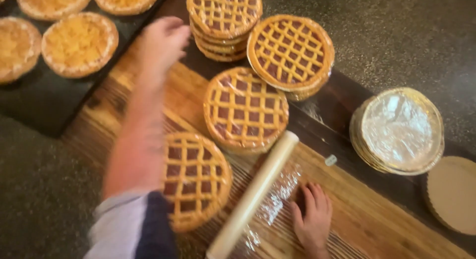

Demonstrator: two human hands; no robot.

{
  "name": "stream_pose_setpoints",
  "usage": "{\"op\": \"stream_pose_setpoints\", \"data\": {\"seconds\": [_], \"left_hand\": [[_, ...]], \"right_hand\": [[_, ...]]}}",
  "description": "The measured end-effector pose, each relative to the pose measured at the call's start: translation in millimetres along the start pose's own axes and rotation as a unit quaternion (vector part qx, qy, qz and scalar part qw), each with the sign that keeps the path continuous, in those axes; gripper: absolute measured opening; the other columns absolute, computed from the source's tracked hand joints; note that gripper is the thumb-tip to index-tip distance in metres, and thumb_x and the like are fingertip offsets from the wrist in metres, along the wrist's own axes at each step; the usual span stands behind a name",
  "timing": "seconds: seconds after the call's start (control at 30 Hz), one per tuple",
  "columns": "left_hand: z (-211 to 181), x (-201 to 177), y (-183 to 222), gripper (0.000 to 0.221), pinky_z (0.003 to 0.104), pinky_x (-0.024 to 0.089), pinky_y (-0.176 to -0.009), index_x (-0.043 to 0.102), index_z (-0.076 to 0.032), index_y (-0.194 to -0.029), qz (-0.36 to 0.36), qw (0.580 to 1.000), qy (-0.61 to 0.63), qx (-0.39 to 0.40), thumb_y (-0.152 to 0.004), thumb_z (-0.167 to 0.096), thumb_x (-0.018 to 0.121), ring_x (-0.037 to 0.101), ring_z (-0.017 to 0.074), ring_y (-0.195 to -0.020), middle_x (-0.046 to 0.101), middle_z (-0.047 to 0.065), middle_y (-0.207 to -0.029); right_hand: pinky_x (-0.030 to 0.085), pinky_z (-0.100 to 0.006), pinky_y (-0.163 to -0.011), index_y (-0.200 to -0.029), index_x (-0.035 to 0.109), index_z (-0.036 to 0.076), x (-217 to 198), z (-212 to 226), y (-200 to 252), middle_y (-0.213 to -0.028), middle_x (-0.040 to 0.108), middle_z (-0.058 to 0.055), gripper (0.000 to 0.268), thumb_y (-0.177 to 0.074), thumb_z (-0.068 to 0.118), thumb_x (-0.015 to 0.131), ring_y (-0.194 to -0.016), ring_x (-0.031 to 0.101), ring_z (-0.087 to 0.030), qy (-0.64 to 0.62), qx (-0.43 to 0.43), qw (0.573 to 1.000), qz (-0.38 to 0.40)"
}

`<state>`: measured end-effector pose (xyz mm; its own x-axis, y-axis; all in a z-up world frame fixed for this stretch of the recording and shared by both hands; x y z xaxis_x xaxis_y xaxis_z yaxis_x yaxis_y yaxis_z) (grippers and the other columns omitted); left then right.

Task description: The person takes baked pies from a cooling rack and wraps them in plastic wrap on a wooden workbench.

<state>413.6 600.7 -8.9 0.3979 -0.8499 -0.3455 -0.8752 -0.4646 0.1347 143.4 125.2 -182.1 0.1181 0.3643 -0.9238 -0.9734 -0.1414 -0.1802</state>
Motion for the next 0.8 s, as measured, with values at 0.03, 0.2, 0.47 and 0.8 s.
{"op": "stream_pose_setpoints", "data": {"seconds": [0.03,0.2,0.47,0.8], "left_hand": [[-1.1,-21.1,27.3,0.035,0.024,0.065,-0.07,0.067,-0.016,-0.126,0.013,0.994,0.009,0.108,-0.093,-0.024,0.068,0.077,0.0096,-0.091,0.077,0.002,-0.107],[34.1,-102.5,292.3,0.022,0.031,0.06,-0.087,0.062,0.004,-0.132,-0.119,0.978,0.01,0.172,-0.112,-0.006,0.064,0.07,0.0224,-0.094,0.069,0.017,-0.109],[125.6,19.1,480.6,0.066,0.043,0.055,-0.098,0.061,-0.016,-0.138,-0.06,0.969,-0.124,-0.206,-0.075,-0.021,0.08,0.065,0.0239,-0.117,0.065,0.006,-0.137],[219.6,63.5,493.7,0.064,0.04,0.061,-0.074,0.059,-0.006,-0.126,-0.076,0.962,0.17,-0.198,-0.067,-0.001,0.082,0.069,0.0268,-0.09,0.07,0.017,-0.114]], "right_hand": [[0.026,-0.051,-0.123,-0.139,0.06,0.012,-0.8,-2.5,0.6,-0.148,0.057,-0.008,0.055,-0.094,0.044,0.055,-0.146,0.044,-0.03,-0.032,0.007,0.999,0.007],[0.043,-0.043,-0.113,-0.13,0.065,0.008,-43.9,-2.3,-33.1,-0.134,0.066,-0.01,0.036,-0.096,0.02,0.059,-0.128,0.059,-0.027,-0.269,0.078,0.96,-0.008],[0.039,-0.032,-0.114,-0.139,0.061,0.015,-14.7,-19.1,-186.2,-0.146,0.06,-0.002,0.055,-0.091,0.042,0.06,-0.133,0.055,-0.016,-0.349,0.158,0.912,0.144],[0.057,-0.037,-0.095,-0.143,0.048,0.006,-31.9,-7.4,-173.1,-0.125,0.063,-0.013,0.081,-0.071,0.019,0.084,-0.104,0.065,-0.024,-0.551,0.098,0.739,0.375]]}}
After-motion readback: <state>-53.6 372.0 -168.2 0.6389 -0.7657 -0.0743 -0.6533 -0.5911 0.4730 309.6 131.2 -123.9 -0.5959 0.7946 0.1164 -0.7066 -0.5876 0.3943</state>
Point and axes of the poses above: each hand's wrist, its own y-axis away from the middle knuckle, its own x-axis out of the palm, z = x × y, the point moved 3 cm from there along -y, towards the middle knuckle
